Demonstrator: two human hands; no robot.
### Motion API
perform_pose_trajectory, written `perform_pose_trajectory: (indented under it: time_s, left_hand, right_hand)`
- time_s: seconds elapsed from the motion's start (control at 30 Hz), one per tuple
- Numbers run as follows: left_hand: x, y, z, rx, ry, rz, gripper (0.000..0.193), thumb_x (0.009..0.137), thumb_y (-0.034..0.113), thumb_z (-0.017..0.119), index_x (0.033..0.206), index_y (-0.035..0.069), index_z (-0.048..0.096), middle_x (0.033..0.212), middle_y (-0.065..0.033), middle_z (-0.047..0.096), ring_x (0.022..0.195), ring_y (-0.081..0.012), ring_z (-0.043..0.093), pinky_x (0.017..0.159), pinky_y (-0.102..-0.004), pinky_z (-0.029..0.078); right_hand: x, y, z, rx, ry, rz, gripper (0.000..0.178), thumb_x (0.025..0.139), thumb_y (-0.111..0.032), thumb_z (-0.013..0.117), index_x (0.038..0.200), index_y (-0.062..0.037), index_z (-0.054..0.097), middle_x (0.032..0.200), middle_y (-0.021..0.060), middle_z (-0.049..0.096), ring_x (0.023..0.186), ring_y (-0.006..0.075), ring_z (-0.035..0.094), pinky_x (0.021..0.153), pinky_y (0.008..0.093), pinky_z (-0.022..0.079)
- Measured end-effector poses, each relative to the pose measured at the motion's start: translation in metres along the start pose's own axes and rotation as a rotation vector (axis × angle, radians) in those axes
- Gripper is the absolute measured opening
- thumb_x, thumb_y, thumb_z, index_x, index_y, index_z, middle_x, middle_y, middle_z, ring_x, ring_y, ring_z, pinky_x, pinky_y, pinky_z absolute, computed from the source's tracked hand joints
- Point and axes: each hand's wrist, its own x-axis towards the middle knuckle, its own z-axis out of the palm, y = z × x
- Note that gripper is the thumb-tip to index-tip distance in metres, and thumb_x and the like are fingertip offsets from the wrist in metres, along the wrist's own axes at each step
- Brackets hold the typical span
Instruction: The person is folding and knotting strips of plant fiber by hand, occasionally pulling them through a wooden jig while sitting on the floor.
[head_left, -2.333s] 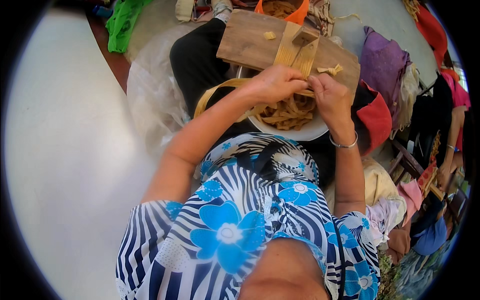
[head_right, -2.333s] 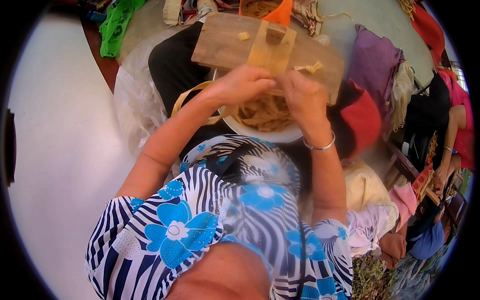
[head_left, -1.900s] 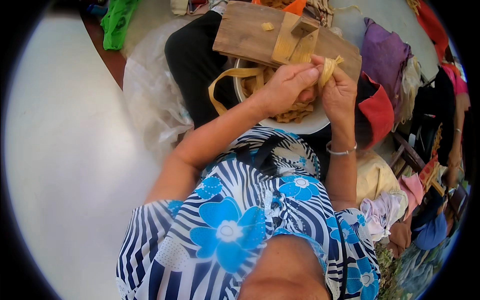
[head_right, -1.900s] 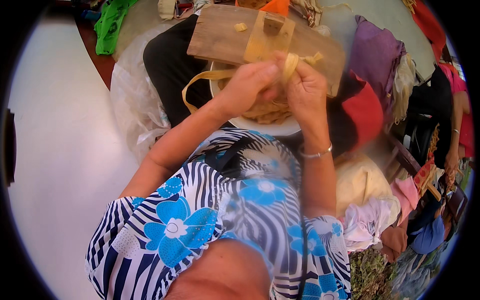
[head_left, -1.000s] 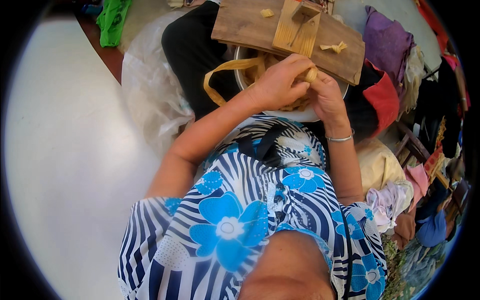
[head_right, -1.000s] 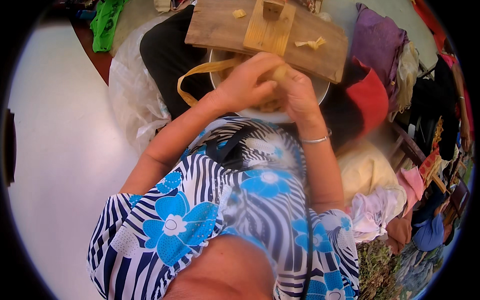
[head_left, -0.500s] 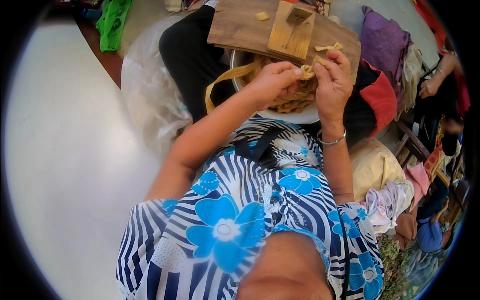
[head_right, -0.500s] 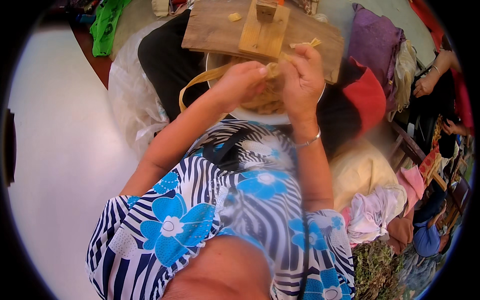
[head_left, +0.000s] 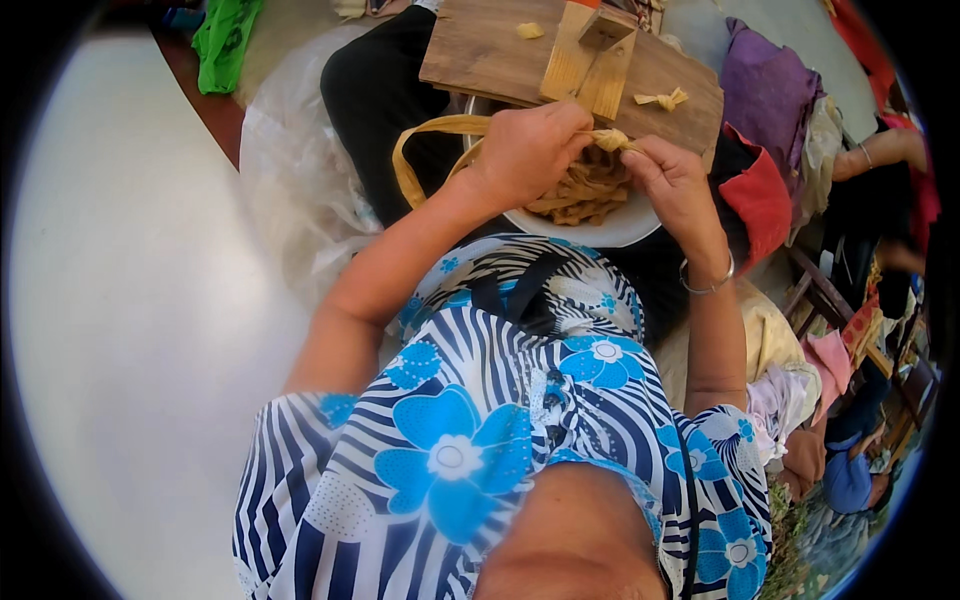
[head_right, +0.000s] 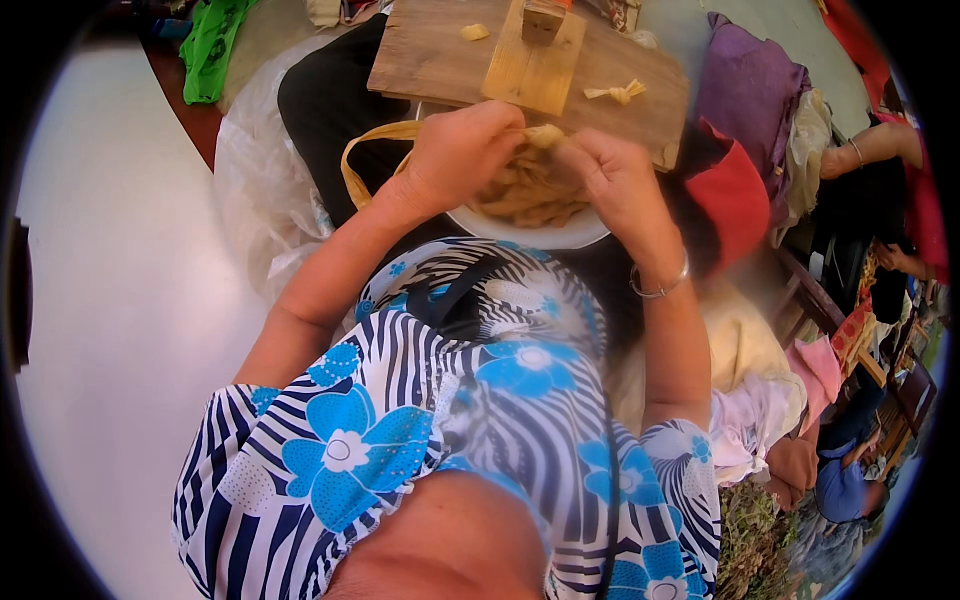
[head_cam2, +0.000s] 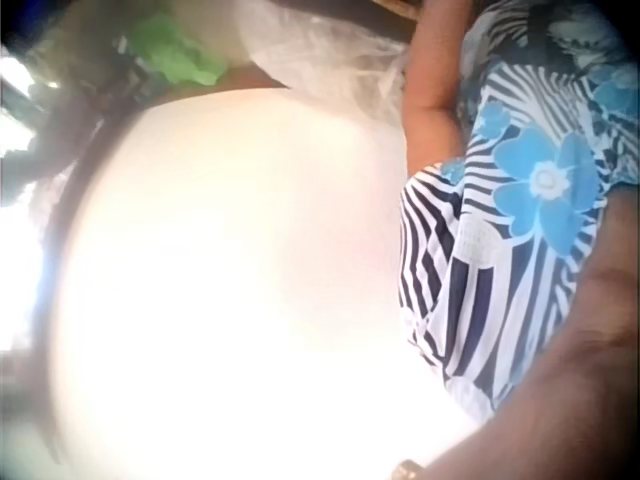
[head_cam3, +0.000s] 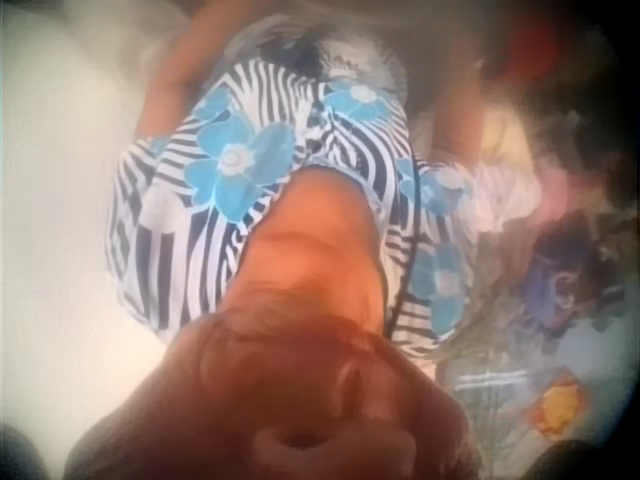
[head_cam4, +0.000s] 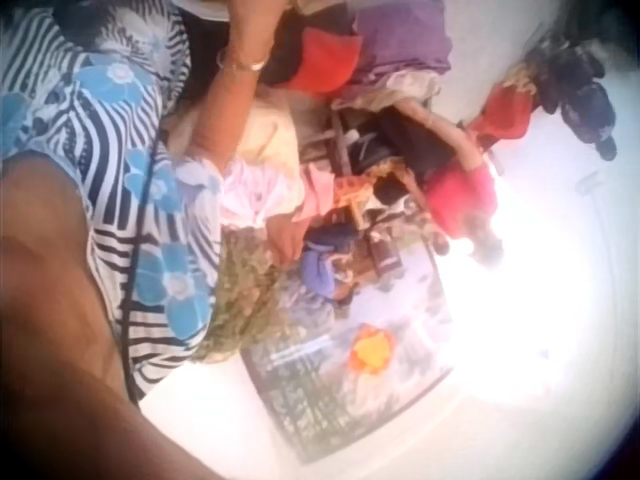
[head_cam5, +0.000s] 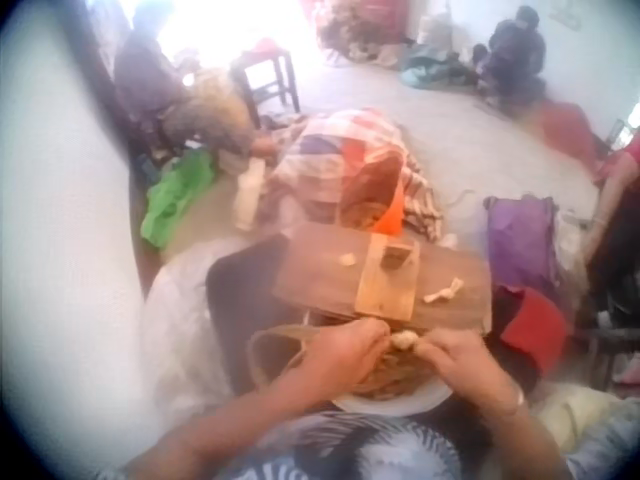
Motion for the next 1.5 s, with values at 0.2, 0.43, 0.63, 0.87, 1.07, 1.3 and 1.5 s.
perform_pose_trajectory:
  time_s: [0.2,0.43,0.63,0.87,1.07,1.3,1.5]
  left_hand:
    - [0.002,-0.005,-0.007,0.025,-0.019,0.077,0.013,0.081,0.015,0.064,0.089,0.007,0.059,0.08,-0.0137,0.061,0.074,-0.0341,0.059,0.062,-0.0383,0.048]
    - [0.015,-0.001,0.002,-0.12,-0.125,-0.082,0.011,0.085,0.014,0.061,0.088,0.004,0.059,0.078,-0.0126,0.063,0.07,-0.025,0.061,0.062,-0.0324,0.048]
    - [0.023,-0.013,-0.015,-0.512,-0.309,-0.354,0.01,0.087,0.011,0.058,0.091,0.001,0.06,0.073,-0.0012,0.059,0.069,-0.0066,0.052,0.062,-0.0234,0.044]
    - [0.049,-0.042,-0.033,-0.538,-0.272,-0.344,0.013,0.089,0.013,0.056,0.094,0.001,0.061,0.074,0.0022,0.056,0.069,-0.0053,0.05,0.063,-0.0211,0.041]
    - [0.061,-0.059,-0.032,-0.569,-0.233,-0.374,0.013,0.087,0.014,0.057,0.091,0.002,0.062,0.073,0.0016,0.057,0.068,-0.0055,0.05,0.062,-0.0226,0.041]
    - [0.065,-0.075,-0.014,-0.394,-0.152,-0.376,0.016,0.086,0.016,0.059,0.086,0.0,0.063,0.069,0.0004,0.057,0.066,-0.0078,0.05,0.061,-0.0257,0.042]
    - [0.054,-0.062,-0.024,-0.047,-0.071,-0.307,0.016,0.087,0.015,0.058,0.087,0.0,0.063,0.069,-0.001,0.057,0.062,-0.0091,0.05,0.058,-0.0284,0.043]
  right_hand:
    - [-0.003,0.005,0.001,-0.159,0.272,-0.24,0.028,0.089,-0.02,0.062,0.107,0.0008,0.061,0.085,0.0045,0.067,0.075,0.0131,0.062,0.067,0.028,0.049]
    - [0.03,-0.006,-0.01,0.543,-0.112,0.114,0.021,0.085,-0.014,0.065,0.099,0.0006,0.063,0.083,0.0058,0.066,0.072,0.0129,0.063,0.065,0.0243,0.05]
    - [0.032,0.009,-0.027,0.558,-0.076,0.08,0.015,0.085,-0.006,0.063,0.099,-0.0017,0.062,0.081,0.0026,0.063,0.069,0.0112,0.062,0.064,0.0241,0.052]
    - [0.049,-0.003,-0.013,0.48,0.175,-0.082,0.012,0.085,-0.008,0.062,0.095,-0.002,0.062,0.069,0.0,0.059,0.059,0.0076,0.054,0.056,0.0206,0.043]
    - [0.068,0.01,-0.004,0.405,0.225,-0.095,0.007,0.086,-0.007,0.061,0.092,-0.0035,0.062,0.07,-0.0004,0.058,0.058,0.0057,0.051,0.054,0.0196,0.04]
    - [0.083,0.018,0.009,0.114,0.324,-0.13,0.008,0.083,-0.007,0.06,0.087,-0.0003,0.062,0.077,0.0027,0.063,0.068,0.014,0.057,0.061,0.0283,0.045]
    - [0.044,-0.015,0.005,-0.601,0.506,-0.557,0.008,0.082,-0.01,0.059,0.087,-0.005,0.064,0.081,0.0174,0.062,0.078,0.0379,0.059,0.065,0.0403,0.046]
